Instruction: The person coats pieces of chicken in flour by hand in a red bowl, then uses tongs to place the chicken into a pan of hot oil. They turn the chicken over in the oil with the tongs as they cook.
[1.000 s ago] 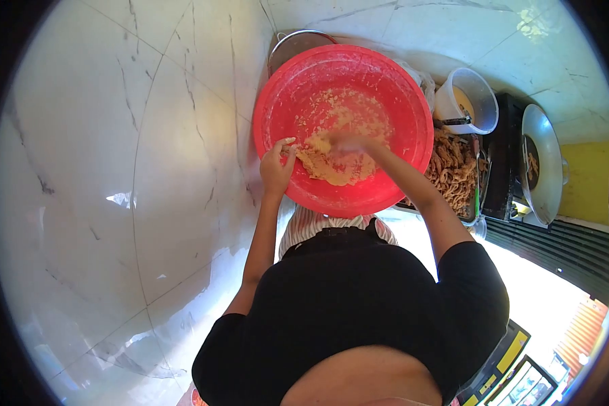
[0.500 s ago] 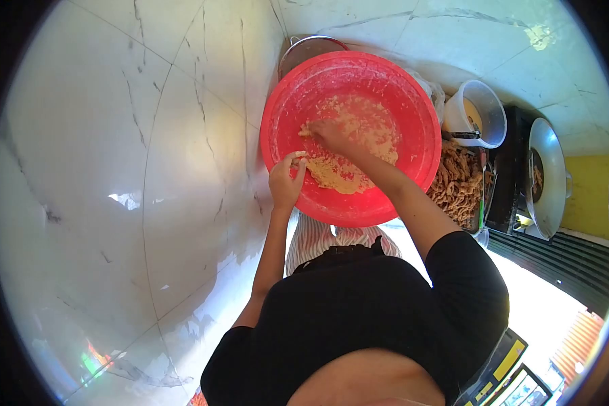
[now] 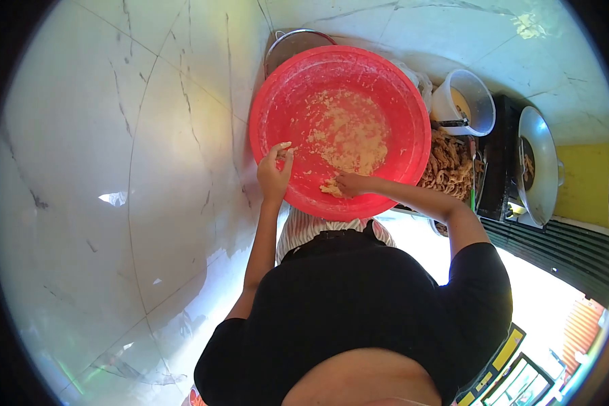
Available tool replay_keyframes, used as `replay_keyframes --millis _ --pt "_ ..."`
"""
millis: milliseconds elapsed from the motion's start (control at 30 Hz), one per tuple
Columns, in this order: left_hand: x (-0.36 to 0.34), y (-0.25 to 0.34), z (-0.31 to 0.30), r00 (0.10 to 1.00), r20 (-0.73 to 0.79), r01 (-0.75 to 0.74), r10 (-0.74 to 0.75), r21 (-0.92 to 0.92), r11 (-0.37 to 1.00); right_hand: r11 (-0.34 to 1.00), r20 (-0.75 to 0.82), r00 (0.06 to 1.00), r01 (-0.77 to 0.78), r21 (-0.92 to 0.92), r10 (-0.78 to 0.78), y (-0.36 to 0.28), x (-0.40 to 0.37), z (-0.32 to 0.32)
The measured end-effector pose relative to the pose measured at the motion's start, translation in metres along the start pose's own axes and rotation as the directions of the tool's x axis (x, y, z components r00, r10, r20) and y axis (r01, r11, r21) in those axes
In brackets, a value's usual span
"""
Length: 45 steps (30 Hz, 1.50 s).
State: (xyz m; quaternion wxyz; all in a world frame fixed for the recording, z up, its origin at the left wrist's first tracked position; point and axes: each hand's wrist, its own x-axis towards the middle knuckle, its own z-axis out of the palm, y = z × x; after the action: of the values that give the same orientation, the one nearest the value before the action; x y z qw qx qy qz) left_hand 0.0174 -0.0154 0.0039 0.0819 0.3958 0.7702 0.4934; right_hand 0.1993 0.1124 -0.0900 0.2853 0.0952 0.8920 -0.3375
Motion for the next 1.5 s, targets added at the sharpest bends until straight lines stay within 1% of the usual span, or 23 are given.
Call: replay_keyframes --millis 67,133,167,267,333,367,433,533,633,667,767,833,867,933,967,1033,1167,1233,1300,1367,1433,1467,1500 --pt "0.000 0.000 0.000 1.000 0.004 0.000 0.000 0.004 1.000 0.996 0.124 0.989 -0.085 0.029 0.080 -0.017 -0.014 -0.024" --pt "0.000 -0.003 0.001 1.000 0.016 -0.014 0.013 0.007 1.000 0.809 0.385 0.903 -0.368 0.459 0.191 -0.026 -0.022 -0.045" --pt "0.001 -0.004 0.002 1.000 0.016 -0.016 0.016 0.005 1.000 0.808 0.383 0.903 -0.368 0.460 0.194 -0.020 -0.020 -0.044" --pt "0.000 -0.005 0.003 1.000 0.022 -0.012 0.012 0.002 1.000 0.535 0.433 0.890 -0.437 0.724 0.141 -0.003 -0.012 -0.041" --pt "0.000 -0.001 0.001 0.999 0.035 -0.022 0.020 0.043 0.999 0.707 0.303 0.951 -0.174 0.685 -0.059 -0.003 -0.015 -0.057" --pt "-0.001 -0.002 0.001 0.999 0.038 -0.020 0.018 0.045 0.999 0.705 0.304 0.951 -0.174 0.688 -0.061 -0.001 -0.015 -0.061" --pt "-0.001 -0.004 0.002 0.998 0.064 0.015 -0.017 0.035 0.999 0.521 0.142 0.987 -0.159 0.839 0.072 0.008 -0.015 -0.071" --pt "-0.001 -0.004 0.001 0.998 0.068 -0.004 0.001 0.041 0.999 0.595 0.117 0.980 -0.192 0.781 0.163 0.029 -0.012 -0.084" --pt "-0.001 0.004 -0.002 0.997 0.077 0.013 -0.016 0.041 0.999 0.516 -0.099 0.982 0.001 0.857 0.164 0.208 0.103 0.003" --pt "0.000 0.002 -0.001 0.997 0.077 0.011 -0.014 0.041 0.999 0.516 -0.101 0.981 0.002 0.857 0.164 0.189 0.067 -0.005" --pt "-0.002 -0.002 0.001 0.998 0.067 -0.023 0.019 0.059 0.998 0.664 -0.273 0.908 -0.008 0.747 0.318 0.067 0.033 -0.052" --pt "-0.001 0.002 -0.001 0.996 0.086 0.011 -0.015 0.050 0.999 0.990 -0.508 0.857 -0.021 0.140 0.090 0.018 0.020 -0.057" --pt "0.000 0.002 0.000 0.996 0.086 0.007 -0.012 0.049 0.999 0.990 -0.510 0.855 -0.022 0.140 0.091 0.011 0.025 -0.048" --pt "0.000 0.000 0.002 0.998 0.057 -0.036 0.033 0.056 0.998 0.966 -0.582 0.806 -0.060 -0.253 -0.102 0.005 0.041 -0.025" --pt "-0.001 -0.001 0.001 0.998 0.058 -0.037 0.034 0.058 0.998 0.966 -0.583 0.806 -0.059 -0.251 -0.102 0.003 0.049 -0.015" --pt "0.000 0.001 0.001 0.998 0.069 -0.017 0.012 0.063 0.998 0.954 -0.369 0.880 -0.260 0.152 0.299 0.004 0.066 0.006" --pt "0.001 0.004 -0.001 0.997 0.075 -0.035 0.030 0.058 0.998 0.972 -0.284 0.958 0.024 0.232 0.044 0.022 0.052 0.027" --pt "0.000 -0.001 0.001 0.997 0.069 -0.052 0.048 0.061 0.997 0.942 0.246 0.967 -0.137 0.307 0.060 -0.016 -0.004 -0.052" --pt "-0.001 -0.002 0.001 0.996 0.069 -0.059 0.054 0.077 0.995 0.794 0.441 0.898 -0.277 0.541 0.013 0.011 -0.012 -0.073" --pt "0.000 -0.001 0.001 0.995 0.072 -0.068 0.062 0.089 0.994 0.881 0.281 0.946 -0.266 0.392 0.160 0.038 -0.018 -0.091" --pt "0.000 0.003 0.000 0.997 0.074 -0.044 0.039 0.072 0.996 0.831 -0.051 0.940 -0.272 0.485 0.338 0.096 -0.011 -0.076" --pt "0.000 0.002 0.001 0.996 0.078 -0.045 0.039 0.068 0.997 0.828 -0.051 0.938 -0.276 0.488 0.343 0.106 -0.013 -0.076" --pt "0.000 0.001 0.001 0.996 0.076 -0.053 0.048 0.072 0.996 0.889 -0.251 0.859 -0.390 0.242 0.445 0.112 -0.015 -0.077"
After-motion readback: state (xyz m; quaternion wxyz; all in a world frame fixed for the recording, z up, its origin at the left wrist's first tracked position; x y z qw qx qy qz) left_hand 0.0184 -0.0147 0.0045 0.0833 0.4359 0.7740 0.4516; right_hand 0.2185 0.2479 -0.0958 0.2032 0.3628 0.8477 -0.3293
